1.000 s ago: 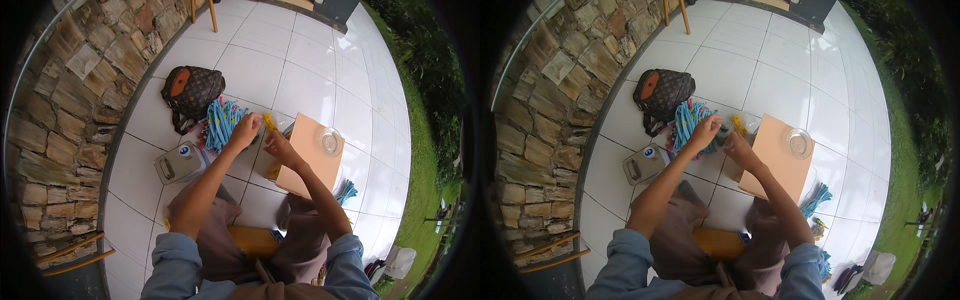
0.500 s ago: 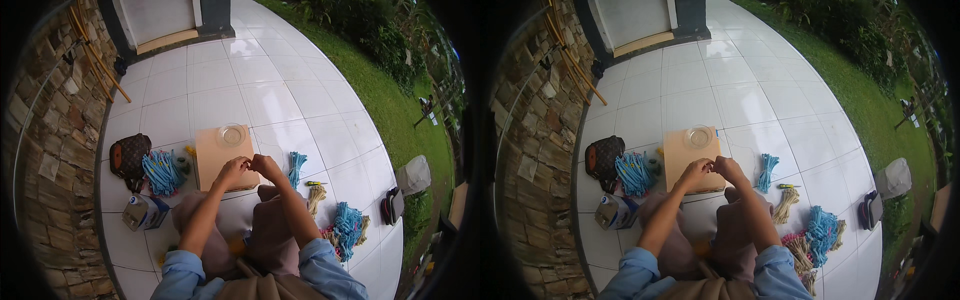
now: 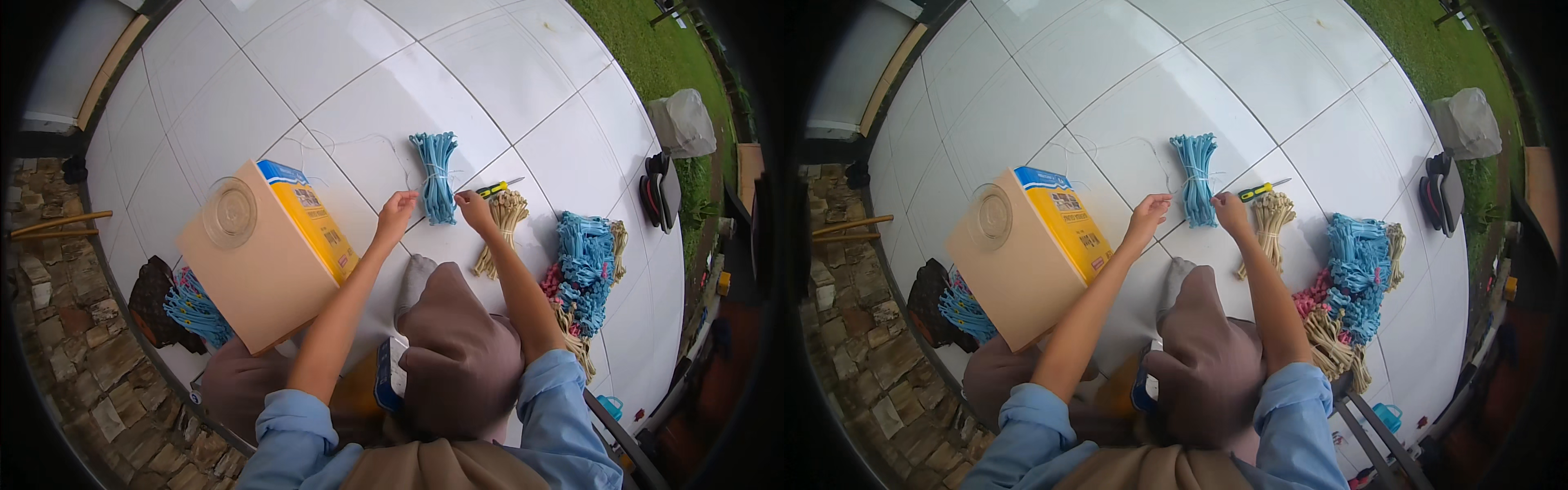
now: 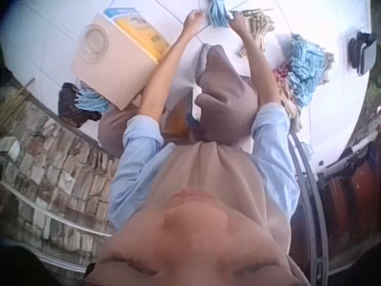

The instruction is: The person attaches small yellow and green flower-shaped components to blue plastic straps by hand, then groups the assembled straps and secures a bundle with a thin white string.

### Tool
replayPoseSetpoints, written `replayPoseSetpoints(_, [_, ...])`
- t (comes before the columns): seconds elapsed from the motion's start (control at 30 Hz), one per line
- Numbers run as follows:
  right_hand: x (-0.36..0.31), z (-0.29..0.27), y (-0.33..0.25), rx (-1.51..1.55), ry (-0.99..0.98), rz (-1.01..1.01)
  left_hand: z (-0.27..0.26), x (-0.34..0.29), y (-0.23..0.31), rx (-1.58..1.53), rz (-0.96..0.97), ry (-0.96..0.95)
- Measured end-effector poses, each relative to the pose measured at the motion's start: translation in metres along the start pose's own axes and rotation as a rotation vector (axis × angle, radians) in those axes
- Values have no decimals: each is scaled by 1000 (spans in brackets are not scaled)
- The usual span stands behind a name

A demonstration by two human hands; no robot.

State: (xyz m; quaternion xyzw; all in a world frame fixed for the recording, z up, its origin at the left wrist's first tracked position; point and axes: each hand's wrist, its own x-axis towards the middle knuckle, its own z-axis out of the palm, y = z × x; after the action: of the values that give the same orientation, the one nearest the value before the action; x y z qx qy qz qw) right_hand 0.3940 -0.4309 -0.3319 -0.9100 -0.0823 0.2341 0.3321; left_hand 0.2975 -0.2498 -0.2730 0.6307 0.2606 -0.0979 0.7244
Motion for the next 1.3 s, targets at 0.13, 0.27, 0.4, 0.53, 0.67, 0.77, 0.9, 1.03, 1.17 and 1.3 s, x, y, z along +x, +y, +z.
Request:
replayPoseSetpoints(0.13, [0, 38, 2, -122, 57, -305, 23, 62, -72, 194, 90, 348])
replayPoseSetpoints(0.27, [16, 44, -1, 35, -19, -158, 60, 85, -75, 304, -10, 375])
replayPoseSetpoints(0.4, [27, 34, -22, -38, -53, 103, 44, 92, -60, 181, -316, 202])
replayPoseSetpoints(0.53, [12, 12, -40, 410, -207, 421, 61, 72, -12, 254, -262, 370])
replayPoseSetpoints(0.67, [-27, -45, -117, 716, -61, 381, 57, 28, 65, 349, -117, 393])
replayPoseSetpoints(0.77, [-56, -91, -167, 722, 138, 106, 42, -10, 126, -18, 153, 85])
replayPoseSetpoints(0.9, [-117, -146, -257, 713, 304, -248, 13, -93, 220, -176, 365, -55])
replayPoseSetpoints(1.03, [-154, -153, -311, 434, 240, -533, -29, -138, 254, -44, 504, -153])
replayPoseSetpoints(1.17, [-157, -121, -318, 139, 142, -717, -51, -158, 237, -113, 597, 49])
replayPoseSetpoints(1.3, [-161, -90, -311, 805, -169, -525, -79, -154, 190, -66, 532, 111])
